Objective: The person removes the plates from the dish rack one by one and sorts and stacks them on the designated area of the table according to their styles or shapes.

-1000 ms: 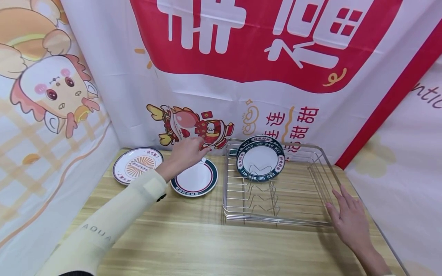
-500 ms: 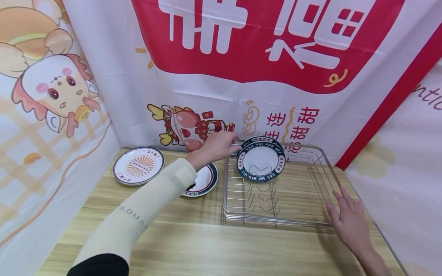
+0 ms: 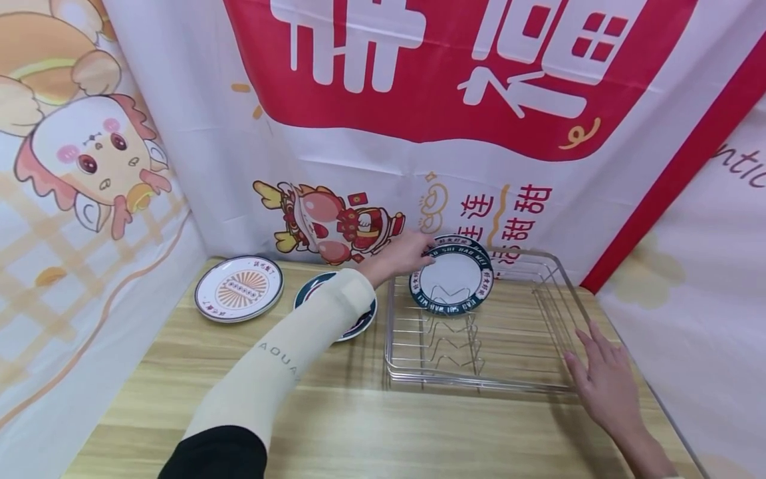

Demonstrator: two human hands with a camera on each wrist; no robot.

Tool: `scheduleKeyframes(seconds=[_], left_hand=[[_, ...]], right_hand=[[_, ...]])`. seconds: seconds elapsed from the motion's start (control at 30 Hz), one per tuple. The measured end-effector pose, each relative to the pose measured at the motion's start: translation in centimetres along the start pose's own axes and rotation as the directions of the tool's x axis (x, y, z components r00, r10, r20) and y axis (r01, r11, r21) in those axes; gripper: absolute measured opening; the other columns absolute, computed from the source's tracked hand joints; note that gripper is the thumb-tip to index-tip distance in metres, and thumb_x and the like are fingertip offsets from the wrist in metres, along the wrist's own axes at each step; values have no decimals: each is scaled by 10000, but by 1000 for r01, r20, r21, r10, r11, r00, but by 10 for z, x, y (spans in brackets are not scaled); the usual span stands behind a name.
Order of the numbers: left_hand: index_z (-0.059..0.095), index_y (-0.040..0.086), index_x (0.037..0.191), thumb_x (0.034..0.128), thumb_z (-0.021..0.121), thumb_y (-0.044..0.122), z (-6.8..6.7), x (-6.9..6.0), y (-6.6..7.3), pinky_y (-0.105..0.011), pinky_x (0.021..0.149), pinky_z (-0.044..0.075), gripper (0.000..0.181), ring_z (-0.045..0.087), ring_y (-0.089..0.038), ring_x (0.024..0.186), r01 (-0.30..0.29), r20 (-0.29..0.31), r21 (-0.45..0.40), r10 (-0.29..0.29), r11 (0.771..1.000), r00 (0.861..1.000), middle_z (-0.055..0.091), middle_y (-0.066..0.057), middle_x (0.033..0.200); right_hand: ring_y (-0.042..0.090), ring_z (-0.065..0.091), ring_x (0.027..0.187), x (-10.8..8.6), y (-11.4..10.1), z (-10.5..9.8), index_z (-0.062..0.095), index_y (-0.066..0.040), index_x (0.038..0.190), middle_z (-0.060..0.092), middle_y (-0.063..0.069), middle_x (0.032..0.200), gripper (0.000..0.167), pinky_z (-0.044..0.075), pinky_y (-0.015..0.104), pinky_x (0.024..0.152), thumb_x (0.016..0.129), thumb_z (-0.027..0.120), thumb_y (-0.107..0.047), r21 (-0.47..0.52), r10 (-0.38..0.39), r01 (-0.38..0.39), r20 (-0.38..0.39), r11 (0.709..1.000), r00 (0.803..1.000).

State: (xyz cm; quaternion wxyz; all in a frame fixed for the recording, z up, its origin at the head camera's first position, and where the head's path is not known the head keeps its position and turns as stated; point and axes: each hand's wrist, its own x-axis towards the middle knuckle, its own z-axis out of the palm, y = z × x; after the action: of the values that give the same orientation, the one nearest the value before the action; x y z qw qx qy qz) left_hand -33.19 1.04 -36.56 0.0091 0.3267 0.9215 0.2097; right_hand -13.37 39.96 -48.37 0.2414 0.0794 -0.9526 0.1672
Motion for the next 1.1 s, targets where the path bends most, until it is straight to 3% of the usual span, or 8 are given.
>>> scheduleKeyframes(seconds=[0.17, 0.37, 0.5, 0.63, 0.9, 1.1], left_hand=[[711, 42, 1270, 1036, 711, 211, 11, 6, -2, -339, 874, 537, 289, 653, -226, 1011, 28, 14, 19, -29, 999, 999, 731, -94, 1125], [700, 68, 1323, 1045, 700, 241, 17, 9, -4, -330, 913, 538, 327, 654, -204, 1050, 86, 64, 0, -85, 996, 994, 726, -73, 1165], [753, 91, 1101, 1053, 687, 241, 16, 9, -4, -249, 719, 485, 170, 626, -147, 801, 49, 107, 18, -51, 999, 993, 703, -14, 913], [719, 107, 950, 1062, 674, 271, 17, 7, -4, -247, 640, 413, 204, 571, -132, 689, 30, 130, 71, -39, 997, 991, 654, 8, 791], [728, 100, 1061, 1086, 628, 277, 23, 2, -1, -309, 721, 493, 205, 625, -164, 792, 87, 47, 135, -94, 987, 994, 680, -24, 898], [710, 105, 985, 1078, 643, 257, 26, -2, 1, -279, 656, 501, 190, 627, -146, 716, 108, -25, 110, -106, 988, 994, 665, -21, 845]], right_hand=[[578, 424, 1374, 1, 0, 0, 527, 98, 1430, 419, 367, 1566, 511, 146, 670, 1250, 1073, 573, -264, -12, 0, 0, 7, 1000, 1000], [578, 421, 1380, 1, 2, 1, 523, 102, 1431, 413, 370, 1569, 515, 143, 665, 1254, 1075, 566, -267, -8, -6, 7, 9, 1000, 1000], [579, 418, 1383, 0, 2, 1, 520, 104, 1437, 410, 369, 1572, 520, 137, 667, 1255, 1075, 563, -267, -5, 0, 0, 11, 1000, 1000], [579, 417, 1384, 0, 0, 0, 521, 103, 1437, 410, 368, 1573, 519, 134, 667, 1256, 1074, 565, -266, -5, 5, -5, 11, 1000, 1000], [571, 415, 1391, 1, 1, 2, 523, 97, 1438, 409, 364, 1575, 518, 140, 670, 1253, 1071, 570, -265, -5, 1, -1, 13, 1000, 1000], [577, 416, 1384, 0, 2, 1, 521, 102, 1434, 414, 369, 1567, 516, 128, 667, 1258, 1076, 567, -266, -7, 3, -3, 10, 1000, 1000]])
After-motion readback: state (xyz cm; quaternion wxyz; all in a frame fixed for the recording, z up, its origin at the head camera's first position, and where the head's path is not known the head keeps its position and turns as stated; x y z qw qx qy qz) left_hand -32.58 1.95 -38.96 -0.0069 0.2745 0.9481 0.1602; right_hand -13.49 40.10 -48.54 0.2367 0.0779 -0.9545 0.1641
